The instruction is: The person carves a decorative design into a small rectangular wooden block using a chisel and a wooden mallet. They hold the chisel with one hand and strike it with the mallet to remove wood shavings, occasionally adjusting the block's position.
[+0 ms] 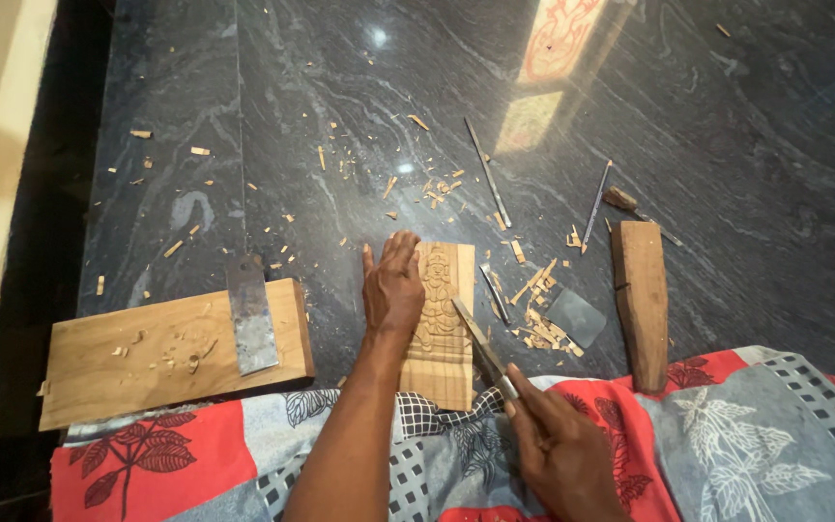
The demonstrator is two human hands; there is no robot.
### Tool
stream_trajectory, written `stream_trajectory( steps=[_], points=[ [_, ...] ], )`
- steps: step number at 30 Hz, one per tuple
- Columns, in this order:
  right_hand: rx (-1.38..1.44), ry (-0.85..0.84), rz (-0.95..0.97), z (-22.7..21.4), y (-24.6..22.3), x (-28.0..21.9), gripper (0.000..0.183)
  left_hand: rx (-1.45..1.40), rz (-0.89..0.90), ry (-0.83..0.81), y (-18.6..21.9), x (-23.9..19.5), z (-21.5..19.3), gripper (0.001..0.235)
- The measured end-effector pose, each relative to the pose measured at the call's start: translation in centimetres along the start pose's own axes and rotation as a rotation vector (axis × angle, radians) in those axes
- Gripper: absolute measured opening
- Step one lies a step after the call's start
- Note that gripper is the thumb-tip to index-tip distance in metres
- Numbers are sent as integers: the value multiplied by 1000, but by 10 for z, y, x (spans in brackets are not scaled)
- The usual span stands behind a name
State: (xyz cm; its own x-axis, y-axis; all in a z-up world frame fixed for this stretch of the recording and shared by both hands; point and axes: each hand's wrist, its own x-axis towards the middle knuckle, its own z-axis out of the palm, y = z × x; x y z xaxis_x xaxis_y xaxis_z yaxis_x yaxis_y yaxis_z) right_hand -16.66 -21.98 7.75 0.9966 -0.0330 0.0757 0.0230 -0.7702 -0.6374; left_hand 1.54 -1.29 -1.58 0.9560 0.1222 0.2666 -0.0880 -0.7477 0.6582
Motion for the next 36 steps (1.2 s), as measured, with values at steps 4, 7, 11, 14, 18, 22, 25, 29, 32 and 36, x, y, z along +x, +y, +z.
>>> stream_trajectory(
  steps=[4, 7, 11, 14, 18, 22, 25, 29, 32, 36],
  points=[
    [-7, -10, 15, -2, -1, 3, 46, -6, -16, -10, -1, 0, 1, 32],
    [-24, 21, -39, 0, -2, 4, 41, 3, 0, -14, -1, 1, 1, 31],
    [-56, 32, -41, -1, -6, 2, 40, 0, 6, -4, 2, 0, -1, 30],
    [-29, -23, 34, -3, -12, 4, 46, 6, -8, -21, 3, 1, -4, 29],
    [-94, 69, -128, 7, -20, 10, 42, 13, 16, 2, 1, -2, 0, 30],
    [342, 129, 82, -7, -17, 12, 43, 20, -8, 5, -1, -1, 2, 31],
    [752, 70, 426, -23, 9, 17, 39, 23, -5, 10, -5, -3, 7, 31],
    [1014, -105, 618, -15, 25, 15, 24, 55, 0, 31, 0, 1, 4, 34],
    [871, -177, 561, 4, 24, 6, 26, 100, -58, 36, 6, -6, -1, 35],
    [352, -51, 386, 21, 17, 11, 46, 148, -164, 62, 17, -11, -12, 35]
  ],
)
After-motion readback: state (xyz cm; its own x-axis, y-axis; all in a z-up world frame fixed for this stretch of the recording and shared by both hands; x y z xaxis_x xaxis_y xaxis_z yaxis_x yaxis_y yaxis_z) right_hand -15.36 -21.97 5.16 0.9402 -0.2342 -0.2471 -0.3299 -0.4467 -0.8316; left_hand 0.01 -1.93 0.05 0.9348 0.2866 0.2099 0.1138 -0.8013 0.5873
